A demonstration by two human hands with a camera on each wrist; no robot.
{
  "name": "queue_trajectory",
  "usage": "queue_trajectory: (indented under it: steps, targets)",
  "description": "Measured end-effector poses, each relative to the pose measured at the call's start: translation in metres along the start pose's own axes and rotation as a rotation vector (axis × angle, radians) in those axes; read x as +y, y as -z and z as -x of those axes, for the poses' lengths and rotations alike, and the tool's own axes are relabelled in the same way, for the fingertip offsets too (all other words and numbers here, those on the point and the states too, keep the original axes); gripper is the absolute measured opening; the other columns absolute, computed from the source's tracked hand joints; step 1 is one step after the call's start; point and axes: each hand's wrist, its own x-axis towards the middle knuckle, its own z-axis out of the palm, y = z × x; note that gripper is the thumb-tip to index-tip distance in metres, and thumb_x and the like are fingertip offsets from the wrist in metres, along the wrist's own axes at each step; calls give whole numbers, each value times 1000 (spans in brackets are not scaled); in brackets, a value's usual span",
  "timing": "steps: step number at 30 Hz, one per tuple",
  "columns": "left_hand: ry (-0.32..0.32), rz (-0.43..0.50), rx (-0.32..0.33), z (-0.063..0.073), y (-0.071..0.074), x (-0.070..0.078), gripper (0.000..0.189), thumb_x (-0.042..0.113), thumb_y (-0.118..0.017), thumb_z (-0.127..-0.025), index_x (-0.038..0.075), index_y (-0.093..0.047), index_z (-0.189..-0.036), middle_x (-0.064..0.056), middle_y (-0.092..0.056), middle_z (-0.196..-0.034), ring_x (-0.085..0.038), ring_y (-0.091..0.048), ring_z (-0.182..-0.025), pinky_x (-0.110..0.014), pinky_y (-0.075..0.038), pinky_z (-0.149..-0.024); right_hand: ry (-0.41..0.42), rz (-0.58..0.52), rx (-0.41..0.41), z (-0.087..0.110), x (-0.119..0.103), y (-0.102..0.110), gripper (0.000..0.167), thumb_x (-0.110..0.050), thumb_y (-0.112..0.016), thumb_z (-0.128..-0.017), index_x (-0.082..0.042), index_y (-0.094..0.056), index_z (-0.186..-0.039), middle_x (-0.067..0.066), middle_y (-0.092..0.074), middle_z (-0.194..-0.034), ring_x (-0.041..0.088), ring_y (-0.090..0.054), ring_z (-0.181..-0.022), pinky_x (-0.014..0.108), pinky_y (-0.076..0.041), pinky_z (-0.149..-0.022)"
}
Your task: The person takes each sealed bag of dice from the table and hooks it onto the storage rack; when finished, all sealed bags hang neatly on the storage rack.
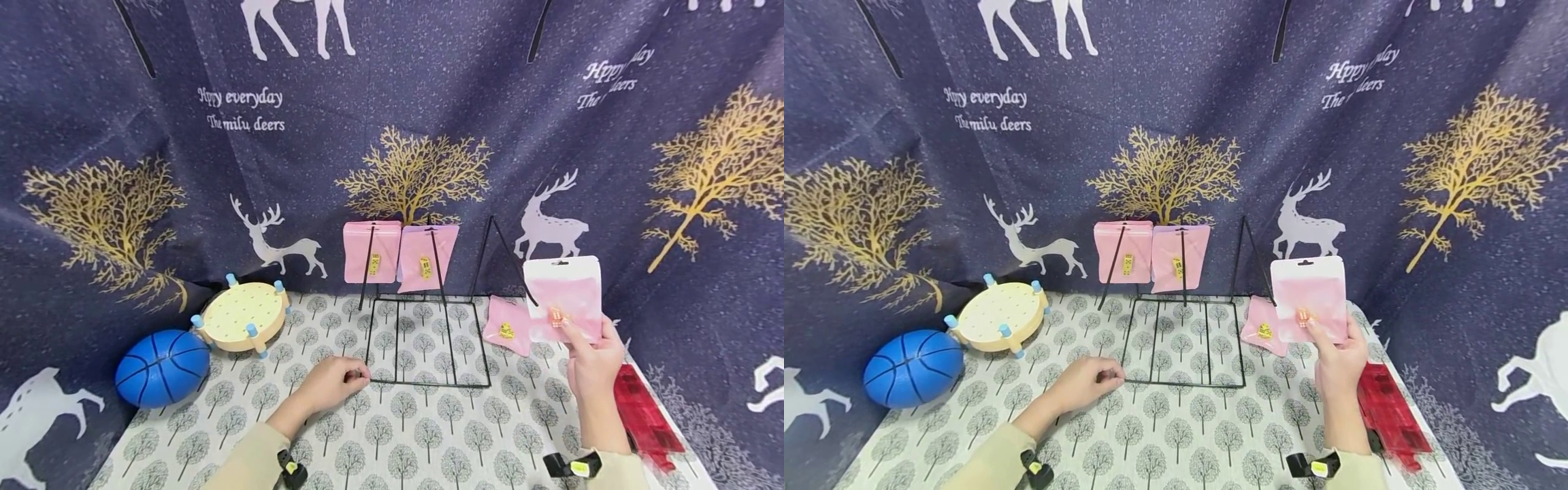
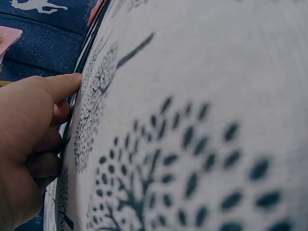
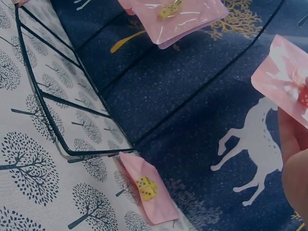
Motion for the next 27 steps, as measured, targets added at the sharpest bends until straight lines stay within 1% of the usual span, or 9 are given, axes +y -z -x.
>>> queue_trajectory:
  steps: [1,8,9,11,15,17,18,24,27]
  targets:
    - [-1,1,0,0,0,0,3,30,-73,-99,32,-75,-97,19,-51,-64,0,-41,-55,-25,-43,-59,6,-34,-16,2,-2,0,40,36,-50,-85,18,-57,-120,26,-68,-100,31,-76,-87,40,-60,-77]
    - [9,13,-15,0,-1,-2,4,34,-71,-100,33,-75,-98,20,-52,-66,1,-43,-56,-25,-44,-60,53,-151,-169,11,-10,1,37,38,-42,-84,19,-56,-112,27,-69,-101,34,-75,-90,43,-61,-78]
    - [8,16,-15,0,0,-1,4,33,-72,-100,33,-75,-98,20,-52,-66,1,-43,-56,-25,-44,-60,53,-194,-189,12,-11,1,37,38,-41,-83,21,-55,-113,29,-67,-101,36,-74,-90,44,-61,-78]
    - [4,17,-11,0,0,-1,4,32,-72,-100,33,-75,-98,20,-52,-66,1,-43,-56,-25,-44,-59,61,-224,-229,14,-12,2,38,38,-38,-84,23,-54,-114,30,-67,-103,36,-73,-91,44,-61,-79]
    - [-3,22,-6,-1,0,0,4,31,-72,-100,32,-76,-97,20,-51,-66,0,-43,-56,-25,-43,-59,78,-304,-288,17,-15,2,40,37,-32,-82,26,-50,-117,33,-65,-101,38,-71,-91,45,-62,-78]
    - [0,19,-8,-1,0,0,4,31,-72,-99,32,-76,-98,20,-52,-66,0,-43,-56,-25,-43,-59,84,-337,-312,17,-17,1,40,37,-30,-82,27,-49,-115,33,-64,-98,38,-70,-89,46,-62,-78]
    - [4,18,-9,-1,0,0,3,31,-73,-99,32,-75,-98,20,-52,-66,0,-43,-56,-25,-43,-60,87,-351,-319,17,-17,1,37,37,-29,-82,26,-50,-111,32,-63,-96,38,-70,-87,45,-62,-77]
    - [6,9,-10,0,0,0,3,31,-73,-99,33,-75,-98,20,-52,-65,1,-43,-56,-25,-43,-59,90,-368,-365,21,-19,0,35,37,-26,-79,24,-50,-102,30,-62,-92,37,-69,-86,44,-61,-78]
    - [-1,11,-6,0,0,0,4,32,-72,-100,33,-76,-98,21,-51,-65,1,-42,-56,-24,-43,-58,90,-373,-421,23,-19,-1,36,37,-27,-78,26,-50,-102,32,-63,-96,39,-70,-88,46,-61,-81]
